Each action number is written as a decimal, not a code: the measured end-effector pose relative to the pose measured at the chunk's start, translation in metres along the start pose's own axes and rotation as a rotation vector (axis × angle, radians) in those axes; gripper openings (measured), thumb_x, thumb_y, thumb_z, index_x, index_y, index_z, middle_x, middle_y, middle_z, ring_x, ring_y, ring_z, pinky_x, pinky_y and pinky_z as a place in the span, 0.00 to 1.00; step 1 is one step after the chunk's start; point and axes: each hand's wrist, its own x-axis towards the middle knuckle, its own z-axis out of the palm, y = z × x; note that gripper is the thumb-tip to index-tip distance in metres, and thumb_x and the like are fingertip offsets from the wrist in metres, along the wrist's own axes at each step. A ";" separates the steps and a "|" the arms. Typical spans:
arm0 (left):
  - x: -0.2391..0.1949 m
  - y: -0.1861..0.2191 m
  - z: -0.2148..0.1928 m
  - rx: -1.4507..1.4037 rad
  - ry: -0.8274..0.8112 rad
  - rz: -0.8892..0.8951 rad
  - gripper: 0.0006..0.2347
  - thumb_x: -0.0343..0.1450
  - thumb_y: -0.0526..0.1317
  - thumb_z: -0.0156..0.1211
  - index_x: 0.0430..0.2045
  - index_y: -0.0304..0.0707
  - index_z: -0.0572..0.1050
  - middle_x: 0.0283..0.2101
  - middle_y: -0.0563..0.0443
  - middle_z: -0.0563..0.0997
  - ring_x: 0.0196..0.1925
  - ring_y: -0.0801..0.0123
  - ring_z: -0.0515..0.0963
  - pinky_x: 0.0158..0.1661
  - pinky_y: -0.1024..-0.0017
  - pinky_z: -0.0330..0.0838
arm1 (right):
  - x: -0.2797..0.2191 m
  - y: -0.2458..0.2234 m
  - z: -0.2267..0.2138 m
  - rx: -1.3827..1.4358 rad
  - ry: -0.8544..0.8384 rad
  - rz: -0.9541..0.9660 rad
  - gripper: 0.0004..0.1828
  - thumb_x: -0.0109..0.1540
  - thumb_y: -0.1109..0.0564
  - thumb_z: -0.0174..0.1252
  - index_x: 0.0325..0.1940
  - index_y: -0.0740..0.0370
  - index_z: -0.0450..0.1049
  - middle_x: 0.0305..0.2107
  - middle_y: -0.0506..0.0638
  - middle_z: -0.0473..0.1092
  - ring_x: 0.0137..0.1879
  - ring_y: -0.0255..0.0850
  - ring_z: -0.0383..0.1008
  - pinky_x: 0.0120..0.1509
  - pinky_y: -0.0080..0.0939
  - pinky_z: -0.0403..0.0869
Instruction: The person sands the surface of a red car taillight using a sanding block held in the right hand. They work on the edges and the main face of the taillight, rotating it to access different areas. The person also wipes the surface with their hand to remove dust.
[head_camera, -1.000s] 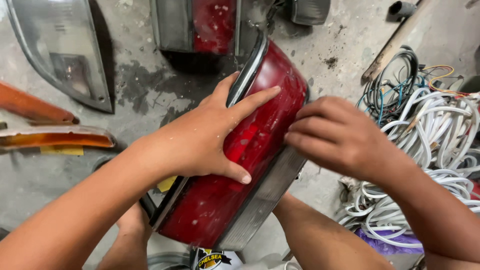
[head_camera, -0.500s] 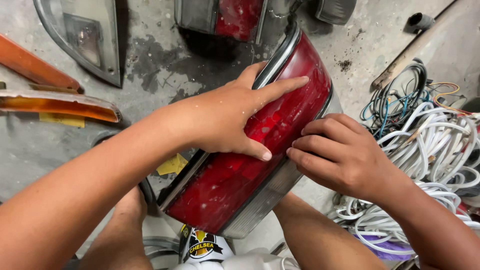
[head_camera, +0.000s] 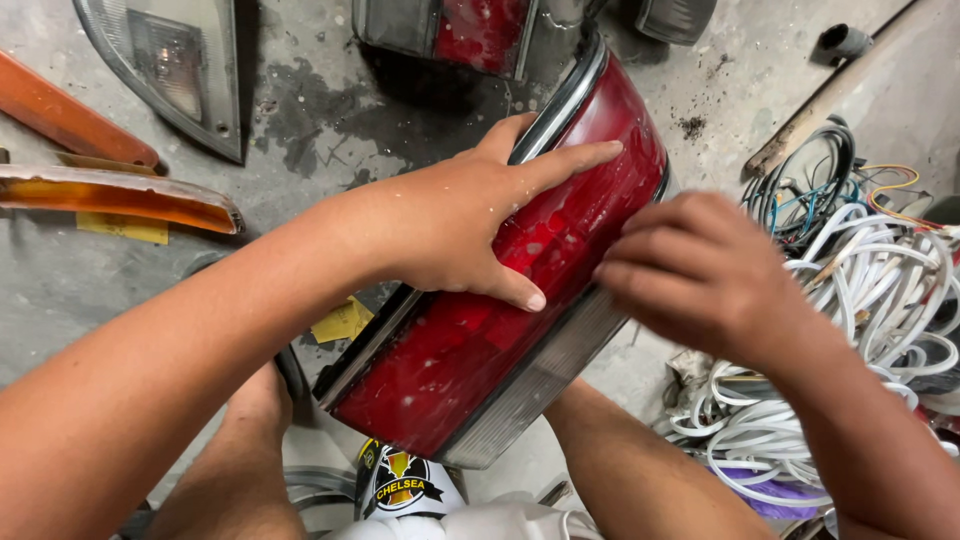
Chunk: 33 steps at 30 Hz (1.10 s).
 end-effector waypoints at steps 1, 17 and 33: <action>0.000 0.001 0.000 0.000 -0.001 0.001 0.52 0.59 0.47 0.82 0.73 0.77 0.44 0.78 0.32 0.35 0.68 0.43 0.68 0.61 0.59 0.66 | 0.000 0.001 -0.002 -0.001 -0.001 0.001 0.09 0.67 0.55 0.58 0.41 0.64 0.78 0.36 0.55 0.76 0.44 0.54 0.75 0.44 0.52 0.71; -0.001 -0.001 0.000 -0.021 0.016 0.010 0.52 0.57 0.46 0.81 0.73 0.75 0.46 0.78 0.35 0.38 0.67 0.45 0.68 0.60 0.60 0.67 | 0.012 -0.016 -0.004 0.032 -0.094 0.030 0.07 0.68 0.55 0.55 0.42 0.59 0.77 0.38 0.50 0.75 0.48 0.53 0.74 0.41 0.49 0.65; -0.161 0.009 -0.001 0.535 0.489 -0.135 0.41 0.62 0.52 0.71 0.73 0.52 0.60 0.74 0.35 0.57 0.44 0.48 0.81 0.49 0.47 0.70 | 0.013 -0.019 0.003 -0.035 -0.125 -0.106 0.07 0.69 0.54 0.56 0.44 0.58 0.78 0.40 0.52 0.73 0.47 0.53 0.69 0.40 0.50 0.72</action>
